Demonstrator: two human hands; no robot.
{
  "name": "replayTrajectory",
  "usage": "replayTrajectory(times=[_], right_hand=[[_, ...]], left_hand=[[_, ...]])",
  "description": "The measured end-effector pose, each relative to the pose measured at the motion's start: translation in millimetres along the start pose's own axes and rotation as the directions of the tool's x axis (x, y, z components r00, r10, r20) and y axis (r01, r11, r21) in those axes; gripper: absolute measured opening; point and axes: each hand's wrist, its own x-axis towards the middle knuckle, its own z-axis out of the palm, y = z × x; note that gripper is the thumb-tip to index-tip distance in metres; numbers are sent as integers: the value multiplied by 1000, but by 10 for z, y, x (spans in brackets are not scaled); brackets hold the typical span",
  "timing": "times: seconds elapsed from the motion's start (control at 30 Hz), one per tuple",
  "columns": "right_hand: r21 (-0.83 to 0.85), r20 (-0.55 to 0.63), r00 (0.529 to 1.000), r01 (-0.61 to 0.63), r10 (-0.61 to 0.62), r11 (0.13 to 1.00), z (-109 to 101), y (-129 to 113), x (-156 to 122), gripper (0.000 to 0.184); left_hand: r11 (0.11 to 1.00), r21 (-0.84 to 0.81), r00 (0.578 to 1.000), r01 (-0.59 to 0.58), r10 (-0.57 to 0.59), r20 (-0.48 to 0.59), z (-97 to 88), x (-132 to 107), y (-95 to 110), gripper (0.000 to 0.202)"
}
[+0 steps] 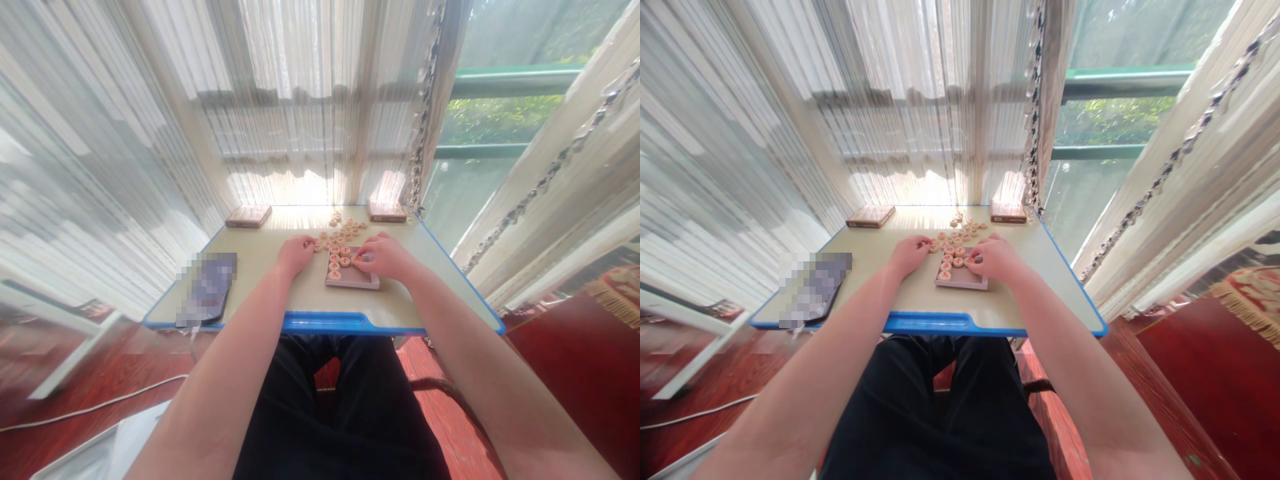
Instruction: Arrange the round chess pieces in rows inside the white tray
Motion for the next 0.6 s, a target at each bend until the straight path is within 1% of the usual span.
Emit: replayTrajectory(times=[0.07, 0.13, 0.2, 0.4, 0.5, 0.6], right_hand=[[37, -67, 998, -1, 4, 999, -15, -13, 1, 22], [95, -146, 989, 26, -12, 995, -11, -41, 3, 23], [138, -182, 983, 61, -35, 989, 16, -78, 6, 23], [141, -110, 992, 82, -66, 987, 108, -137, 7, 16], [173, -115, 990, 98, -79, 980, 110, -140, 8, 19], [169, -100, 990, 115, -100, 979, 81, -163, 1, 20]], left_hand=[[1000, 3, 1000, 5, -5, -2, -3, -2, 3, 32], [1000, 2, 1000, 11, -11, 3, -7, -1, 6, 32], [1000, -3, 1000, 14, -14, 5, -7, 1, 7, 32], [1000, -3, 1000, 7, -7, 0, 10, 9, -3, 33], [1000, 10, 1000, 8, -8, 2, 12, 12, -2, 32], [1000, 17, 1000, 14, -14, 3, 9, 13, 0, 32]])
